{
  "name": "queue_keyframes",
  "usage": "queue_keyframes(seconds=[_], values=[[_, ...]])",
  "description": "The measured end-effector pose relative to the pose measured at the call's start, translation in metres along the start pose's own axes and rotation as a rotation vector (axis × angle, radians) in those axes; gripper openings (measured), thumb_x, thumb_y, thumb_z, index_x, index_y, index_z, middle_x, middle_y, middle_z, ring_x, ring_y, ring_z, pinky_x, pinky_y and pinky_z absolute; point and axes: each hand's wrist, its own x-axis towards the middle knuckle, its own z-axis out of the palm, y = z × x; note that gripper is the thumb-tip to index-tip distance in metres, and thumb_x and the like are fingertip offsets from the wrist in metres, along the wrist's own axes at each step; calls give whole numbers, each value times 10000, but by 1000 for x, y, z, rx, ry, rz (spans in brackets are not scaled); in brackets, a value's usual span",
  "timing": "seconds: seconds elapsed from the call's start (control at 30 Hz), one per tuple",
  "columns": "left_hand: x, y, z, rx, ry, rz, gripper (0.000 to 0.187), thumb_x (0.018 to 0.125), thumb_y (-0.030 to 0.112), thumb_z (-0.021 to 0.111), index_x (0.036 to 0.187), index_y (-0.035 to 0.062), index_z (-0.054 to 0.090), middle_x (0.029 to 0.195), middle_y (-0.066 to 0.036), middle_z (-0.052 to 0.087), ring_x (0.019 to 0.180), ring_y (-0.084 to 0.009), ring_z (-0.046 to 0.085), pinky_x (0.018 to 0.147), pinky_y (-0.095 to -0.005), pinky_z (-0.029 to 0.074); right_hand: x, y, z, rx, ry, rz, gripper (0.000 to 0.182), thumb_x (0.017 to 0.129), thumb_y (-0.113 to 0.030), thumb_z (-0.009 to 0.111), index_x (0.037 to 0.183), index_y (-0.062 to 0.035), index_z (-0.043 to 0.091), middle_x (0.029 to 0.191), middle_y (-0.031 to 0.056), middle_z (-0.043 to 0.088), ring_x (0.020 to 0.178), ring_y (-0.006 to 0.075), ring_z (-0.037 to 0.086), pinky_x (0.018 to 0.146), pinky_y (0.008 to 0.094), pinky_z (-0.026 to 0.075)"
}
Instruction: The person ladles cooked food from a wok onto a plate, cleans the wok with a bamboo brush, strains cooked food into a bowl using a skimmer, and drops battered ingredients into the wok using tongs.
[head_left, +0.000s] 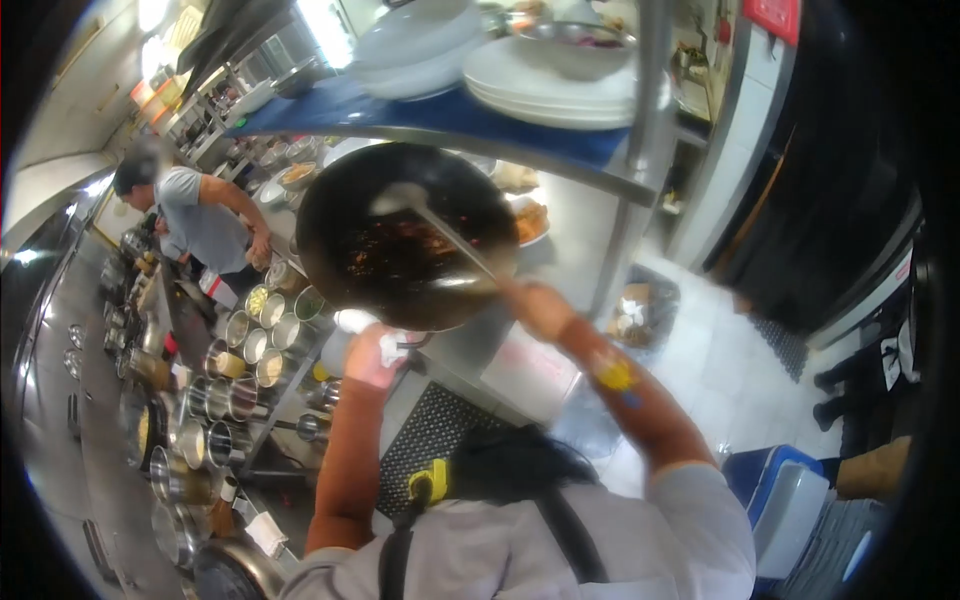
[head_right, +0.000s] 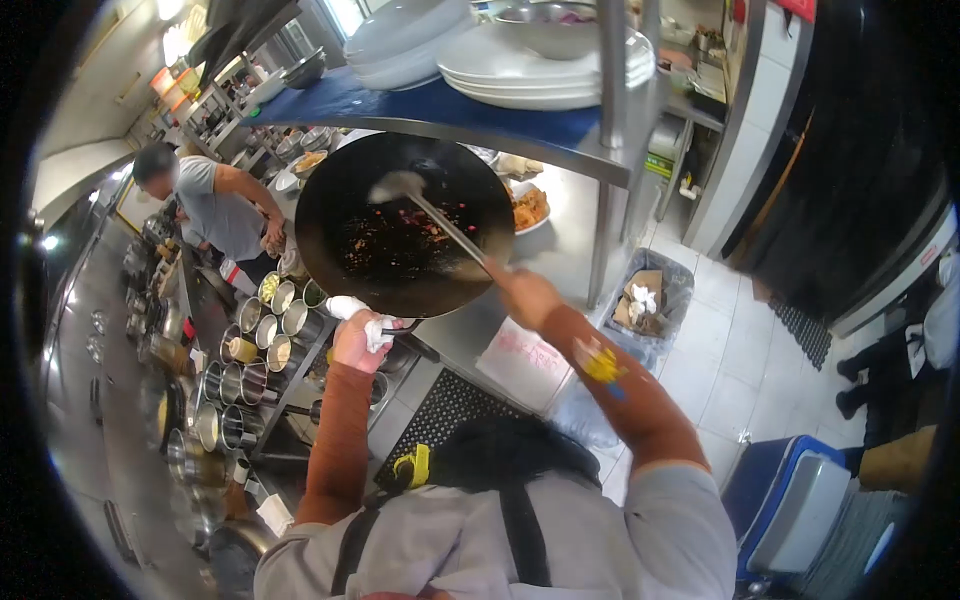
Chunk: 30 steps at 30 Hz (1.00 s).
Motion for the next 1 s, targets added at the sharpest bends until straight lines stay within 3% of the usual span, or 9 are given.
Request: queue_keyframes(seconds=[0.13, 0.23, 0.33, 0.47, 0.57, 0.67, 0.8, 0.9, 1.0], values=[[15, 10, -17, -32, 21, -15, 42, 797, 94, 554, 806, 66, 524, 700, -95, 597, 686, -274, 666, 425, -309, 409, -84, 16, -43, -71, -2, 33, 562, 826, -84, 578, 1363, -195, 456, 916, 206, 603, 827, 390, 602, 758, 453, 490], [27, 13, -25, -31, 29, -13, 58, 795, 93, 571, 801, 75, 516, 703, -85, 596, 679, -274, 665, 432, -329, 412, -87, 4, -37, -32, 83, 112, 538, 823, -92, 608, 1339, -190, 490, 918, 202, 602, 815, 386, 605, 718, 437, 497], [26, 28, -14, -85, 79, -26, 51, 796, 87, 564, 808, 77, 516, 709, -86, 599, 670, -272, 662, 431, -323, 418, -70, 19, 39, 50, 329, -20, 539, 822, -91, 620, 1337, -189, 493, 907, 197, 598, 794, 389, 601, 677, 434, 495], [35, 27, -15, 76, 86, 47, 61, 799, 102, 563, 817, 66, 516, 716, -102, 606, 631, -255, 646, 421, -315, 428, -31, 11, 57, 34, 201, 37, 514, 847, -139, 593, 1346, -191, 482, 894, 194, 588, 818, 394, 586, 715, 456, 480], [51, 28, -22, 137, 69, 99, 97, 800, 122, 568, 843, 57, 511, 710, -99, 592, 633, -247, 647, 418, -314, 410, 1, -32, 29, 80, 167, -59, 517, 854, -135, 566, 1357, -195, 466, 905, 188, 590, 845, 385, 588, 735, 455, 479], [51, 37, -18, 120, 70, 69, 99, 803, 128, 569, 841, 57, 512, 717, -91, 591, 655, -253, 653, 431, -314, 404, 5, -31, 22, 57, 169, -92, 514, 853, -104, 538, 1353, -202, 470, 910, 178, 595, 814, 378, 599, 718, 444, 492], [48, 41, -25, 40, 49, 56, 99, 802, 143, 574, 836, 67, 519, 730, -87, 601, 680, -263, 657, 450, -316, 405, -55, 6, -8, -260, 47, 113, 525, 845, -101, 517, 1355, -216, 469, 907, 164, 599, 746, 358, 618, 690, 437, 511], [57, 33, -34, 69, 63, 48, 85, 800, 143, 571, 820, 74, 525, 717, -83, 599, 670, -260, 656, 446, -319, 407, -74, 15, -34, -281, 70, 220, 539, 836, -110, 527, 1361, -213, 460, 909, 171, 597, 807, 352, 623, 731, 436, 508], [66, 24, -27, 66, 65, 98, 78, 790, 141, 573, 805, 78, 529, 706, -83, 598, 652, -256, 651, 444, -324, 414, -13, 8, -17, -185, 144, 246, 524, 845, -130, 527, 1359, -207, 460, 919, 188, 591, 885, 356, 607, 794, 439, 491]])
